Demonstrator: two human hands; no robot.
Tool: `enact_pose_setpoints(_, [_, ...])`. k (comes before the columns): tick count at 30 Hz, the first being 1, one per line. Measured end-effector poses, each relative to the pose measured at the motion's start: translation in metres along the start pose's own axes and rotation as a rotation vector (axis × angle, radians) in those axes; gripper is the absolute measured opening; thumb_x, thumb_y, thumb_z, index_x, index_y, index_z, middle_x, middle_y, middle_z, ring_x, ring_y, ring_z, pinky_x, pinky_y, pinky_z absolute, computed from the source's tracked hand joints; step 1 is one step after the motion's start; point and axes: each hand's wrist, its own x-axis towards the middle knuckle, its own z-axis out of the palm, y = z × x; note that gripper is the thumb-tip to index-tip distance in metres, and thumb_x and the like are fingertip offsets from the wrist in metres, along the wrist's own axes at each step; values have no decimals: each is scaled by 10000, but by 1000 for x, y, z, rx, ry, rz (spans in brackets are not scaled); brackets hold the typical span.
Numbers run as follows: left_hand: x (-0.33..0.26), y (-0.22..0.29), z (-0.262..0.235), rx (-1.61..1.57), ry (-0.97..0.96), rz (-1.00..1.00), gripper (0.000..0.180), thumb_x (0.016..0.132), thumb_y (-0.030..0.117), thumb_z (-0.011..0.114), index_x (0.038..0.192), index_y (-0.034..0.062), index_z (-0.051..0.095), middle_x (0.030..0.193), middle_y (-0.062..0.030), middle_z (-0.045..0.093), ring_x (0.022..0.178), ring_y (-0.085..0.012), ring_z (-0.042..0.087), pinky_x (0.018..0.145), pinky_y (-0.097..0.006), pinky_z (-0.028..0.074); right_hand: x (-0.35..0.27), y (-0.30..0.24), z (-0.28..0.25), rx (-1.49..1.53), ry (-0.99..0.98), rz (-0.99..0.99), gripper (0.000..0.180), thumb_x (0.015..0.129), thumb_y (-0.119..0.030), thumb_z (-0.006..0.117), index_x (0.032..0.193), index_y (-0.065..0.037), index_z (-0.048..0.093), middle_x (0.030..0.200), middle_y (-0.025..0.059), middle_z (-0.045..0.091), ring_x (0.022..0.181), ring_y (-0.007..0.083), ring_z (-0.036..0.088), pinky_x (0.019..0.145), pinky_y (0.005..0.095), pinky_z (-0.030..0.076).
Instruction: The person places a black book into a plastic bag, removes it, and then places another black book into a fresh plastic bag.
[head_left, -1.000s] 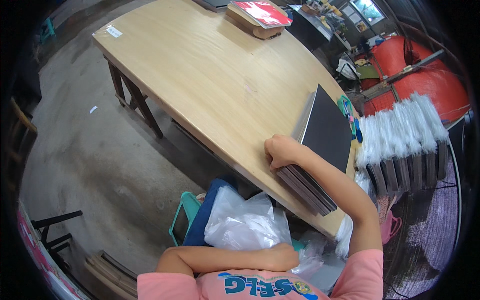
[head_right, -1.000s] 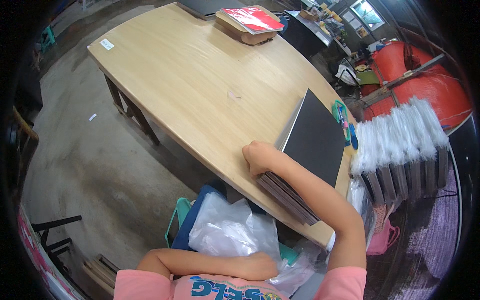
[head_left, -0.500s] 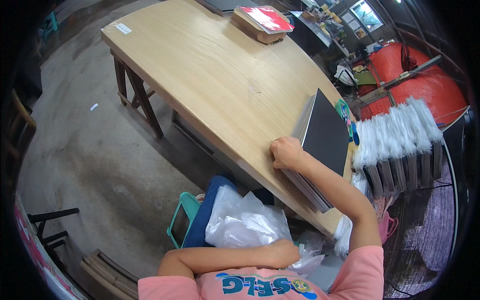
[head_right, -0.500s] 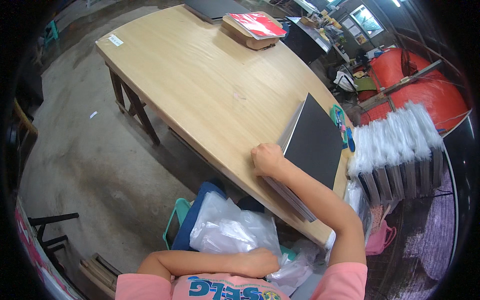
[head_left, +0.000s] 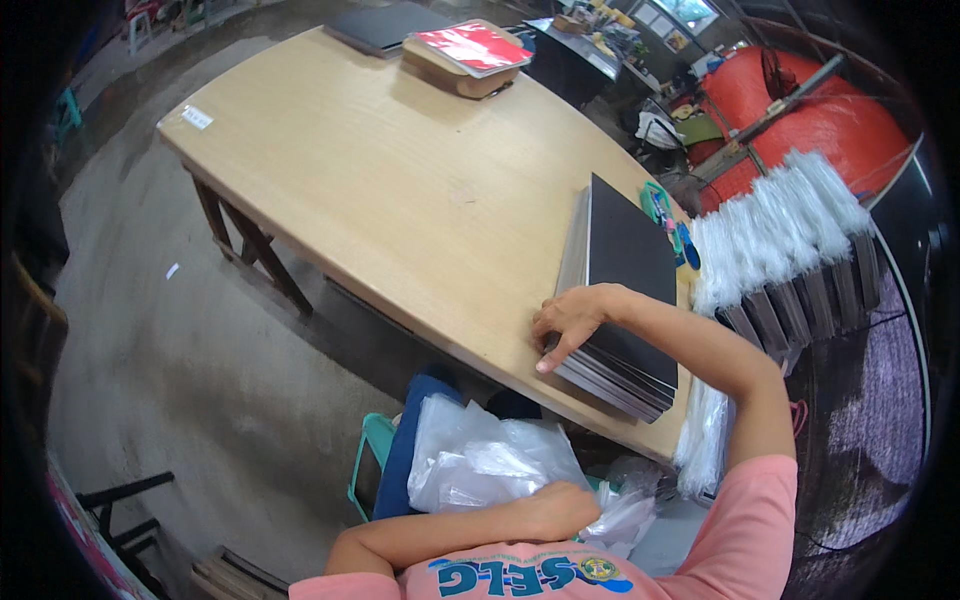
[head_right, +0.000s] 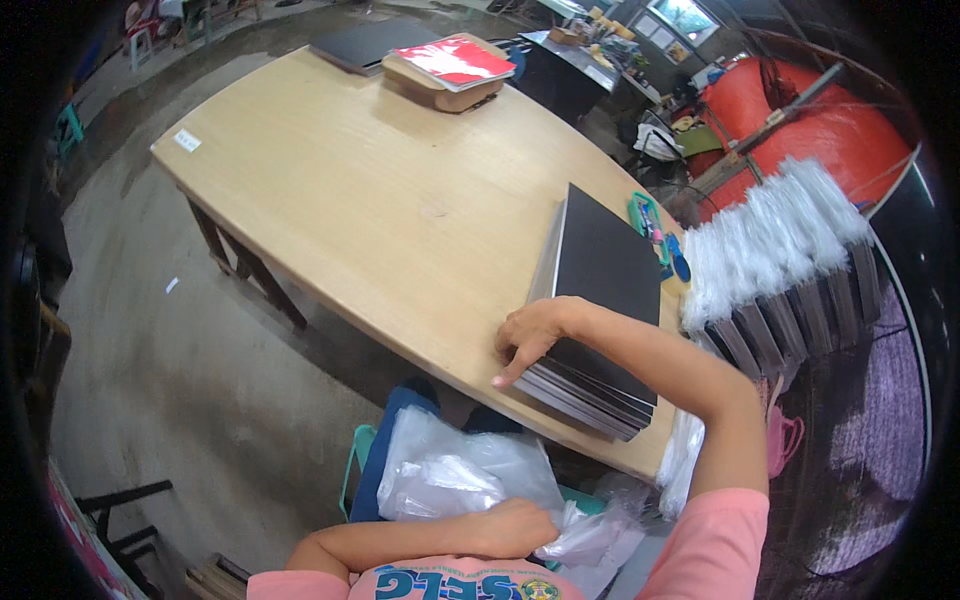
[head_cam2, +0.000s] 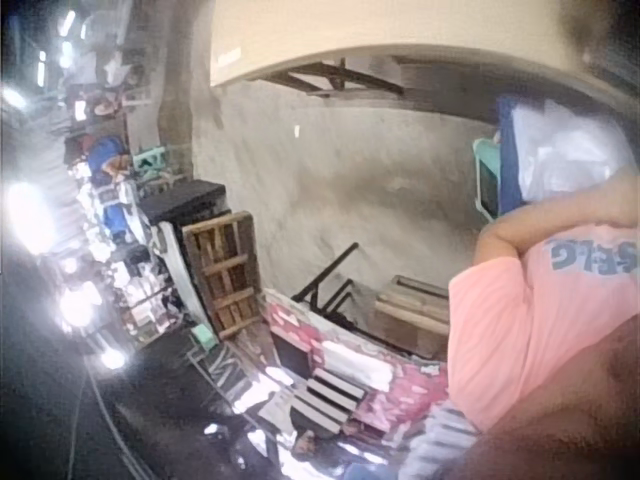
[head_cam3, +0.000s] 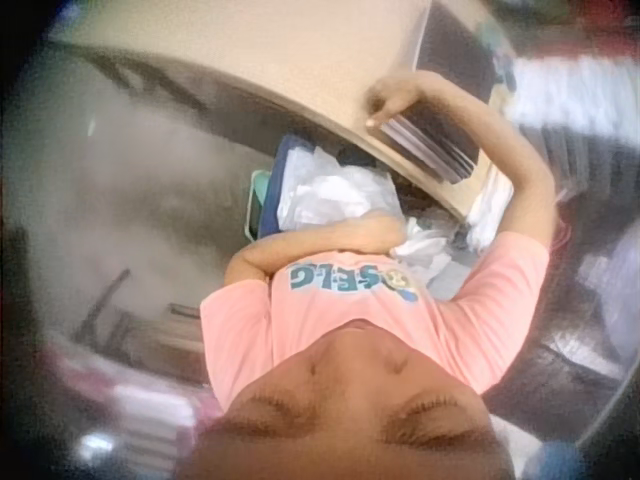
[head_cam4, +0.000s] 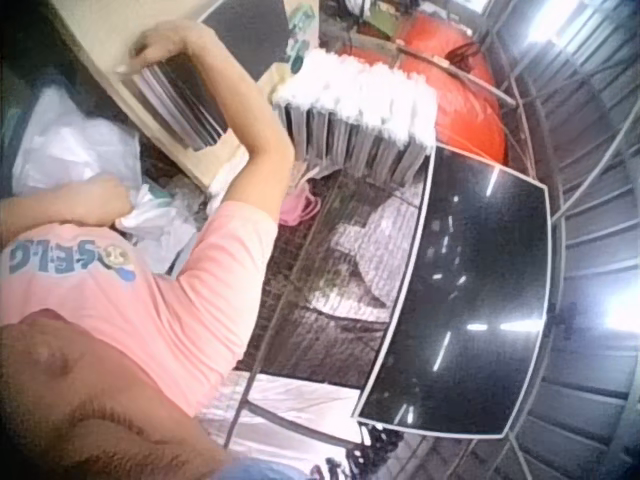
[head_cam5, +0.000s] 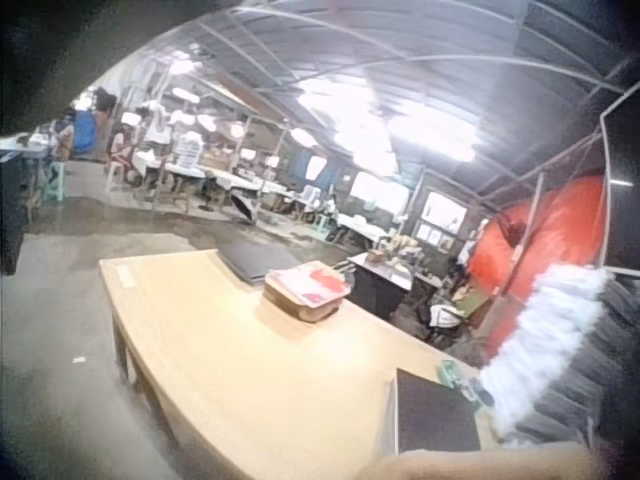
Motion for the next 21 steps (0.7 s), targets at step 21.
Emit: enact_pose_setpoints(21, [45, -39, -61, -121, -165, -251, 579, 725, 42, 527, 1297, 80, 440, 821, -237, 630, 768, -425, 616, 666, -493, 483, -52, 23, 15, -315, 271, -340, 500, 549, -446, 742, 866, -81, 618, 879, 61, 614, 897, 240, 595, 874, 466, 413])
